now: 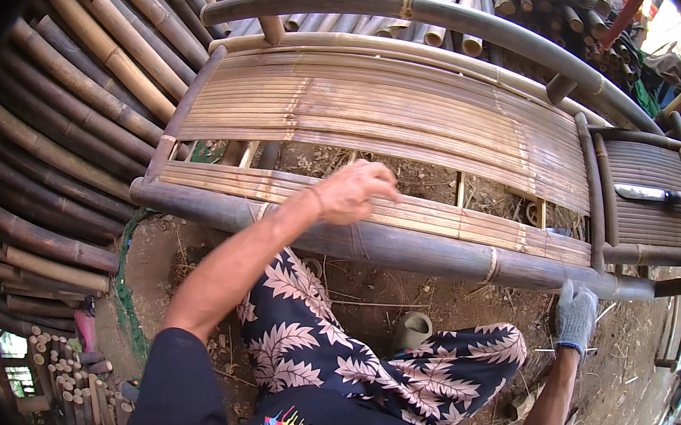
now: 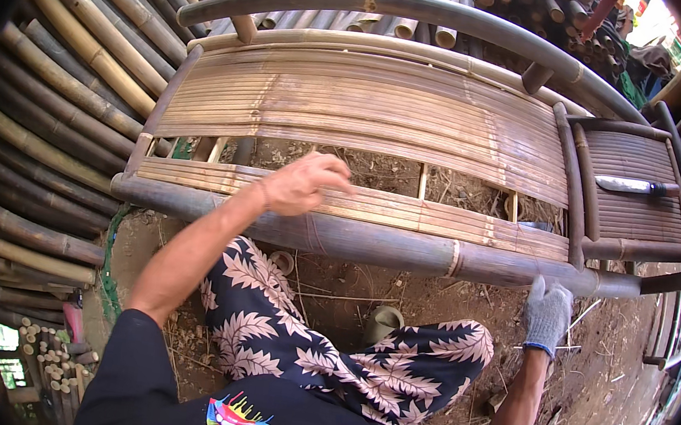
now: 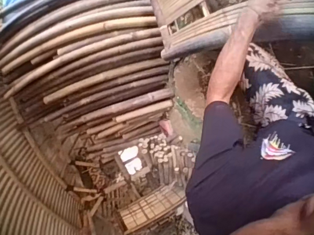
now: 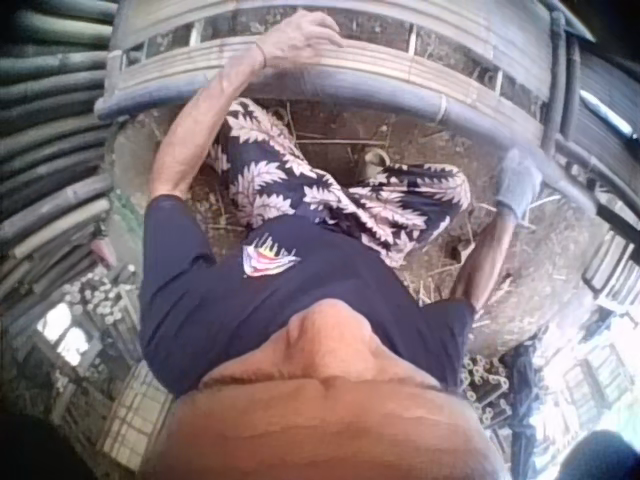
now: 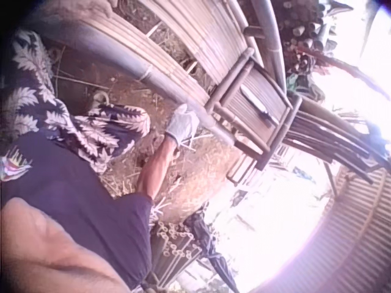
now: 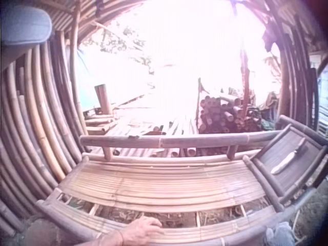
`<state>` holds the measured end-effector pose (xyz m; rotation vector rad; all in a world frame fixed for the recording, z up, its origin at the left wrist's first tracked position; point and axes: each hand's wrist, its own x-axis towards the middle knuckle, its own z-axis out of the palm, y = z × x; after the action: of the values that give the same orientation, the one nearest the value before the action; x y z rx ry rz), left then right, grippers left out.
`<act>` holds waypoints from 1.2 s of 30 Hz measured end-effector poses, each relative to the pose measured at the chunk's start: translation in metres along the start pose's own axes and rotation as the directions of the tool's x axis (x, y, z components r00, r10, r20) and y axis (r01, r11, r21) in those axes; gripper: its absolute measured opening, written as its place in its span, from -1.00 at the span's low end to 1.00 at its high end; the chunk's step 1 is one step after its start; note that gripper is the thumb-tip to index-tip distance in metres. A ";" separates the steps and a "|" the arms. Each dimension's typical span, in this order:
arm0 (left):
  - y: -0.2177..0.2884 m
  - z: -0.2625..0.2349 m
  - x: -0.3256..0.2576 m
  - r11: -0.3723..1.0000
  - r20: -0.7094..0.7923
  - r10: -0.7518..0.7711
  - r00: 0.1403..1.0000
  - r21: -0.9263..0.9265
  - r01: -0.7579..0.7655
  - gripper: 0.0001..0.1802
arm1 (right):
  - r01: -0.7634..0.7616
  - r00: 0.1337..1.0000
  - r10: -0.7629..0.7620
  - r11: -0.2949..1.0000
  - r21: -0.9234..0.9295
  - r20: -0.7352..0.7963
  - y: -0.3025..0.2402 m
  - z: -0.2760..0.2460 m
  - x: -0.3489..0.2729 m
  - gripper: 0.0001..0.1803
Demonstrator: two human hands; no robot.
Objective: The person ties thin bamboo strips to a structural bamboo frame using wire while constructing a piece of furniture, working by hand in an outdoor workshop.
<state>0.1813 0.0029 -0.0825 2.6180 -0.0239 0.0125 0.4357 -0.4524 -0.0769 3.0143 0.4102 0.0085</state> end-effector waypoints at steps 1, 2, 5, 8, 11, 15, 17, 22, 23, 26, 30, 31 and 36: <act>-0.005 -0.010 -0.022 0.995 0.018 -0.006 1.000 0.096 0.005 -0.67 | -0.093 0.994 0.085 0.988 -0.126 -0.062 -0.007 -0.018 -0.012 -0.32; -0.008 -0.016 -0.042 0.981 0.035 -0.013 0.999 0.193 0.006 -0.70 | 0.042 0.968 -0.038 0.999 0.009 -0.250 -0.028 -0.033 -0.025 -0.30; -0.020 -0.013 -0.063 0.955 -0.014 0.055 0.998 0.293 -0.048 -0.82 | 0.564 0.688 -0.350 0.809 0.165 -0.636 -0.141 -0.066 -0.074 -0.22; -0.024 0.004 -0.052 0.978 -0.161 0.141 0.977 0.177 -0.112 -0.90 | 0.585 0.788 -0.581 0.603 0.542 -0.203 -0.265 -0.048 -0.118 -0.07; -0.025 0.008 -0.035 0.991 -0.276 0.128 0.952 -0.010 -0.136 -0.87 | 0.426 0.738 -0.669 0.367 0.827 -0.083 -0.330 -0.035 -0.122 -0.32; -0.051 0.013 -0.056 0.925 -0.379 -0.224 0.898 -0.374 0.073 -0.82 | -0.002 0.635 -0.730 0.329 0.944 0.255 -0.333 -0.083 -0.100 -0.57; -0.050 0.005 -0.050 0.889 -0.438 -0.419 0.795 -0.374 0.263 -0.81 | -0.020 0.791 -0.581 0.293 0.956 0.194 -0.310 -0.093 -0.066 -0.63; -0.076 0.006 -0.035 0.649 -0.302 -0.761 0.574 -0.338 0.682 -0.69 | 0.261 0.949 -0.290 0.485 0.835 -0.128 -0.293 -0.038 0.025 -0.71; -0.077 0.001 -0.038 0.661 -0.194 -0.750 0.632 -0.223 0.716 -0.62 | 0.396 0.915 -0.363 0.727 0.561 -0.175 -0.308 -0.026 0.021 -0.71; -0.091 -0.002 -0.046 0.706 -0.018 -0.708 0.706 -0.065 0.706 -0.55 | 0.611 0.786 -0.612 0.791 0.043 0.088 -0.390 -0.005 -0.012 -0.71; -0.120 0.022 0.040 0.944 0.166 -0.190 0.968 -0.242 0.227 -0.51 | 0.663 0.431 -0.865 0.497 0.560 0.258 -0.436 0.112 0.059 -0.69; -0.128 0.021 0.010 0.903 0.203 -0.345 0.916 -0.194 0.383 -0.59 | 0.705 0.298 -0.913 0.407 0.581 0.278 -0.454 0.093 0.032 -0.71; -0.108 -0.006 -0.011 0.735 0.183 -0.552 0.813 -0.353 0.579 -0.74 | 0.816 0.278 -0.960 0.214 0.536 -0.039 -0.415 0.025 0.006 -0.63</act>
<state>0.1727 0.0998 -0.1319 2.1156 0.6862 -0.2688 0.3313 -0.0558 -0.1432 2.4426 2.3762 -0.7422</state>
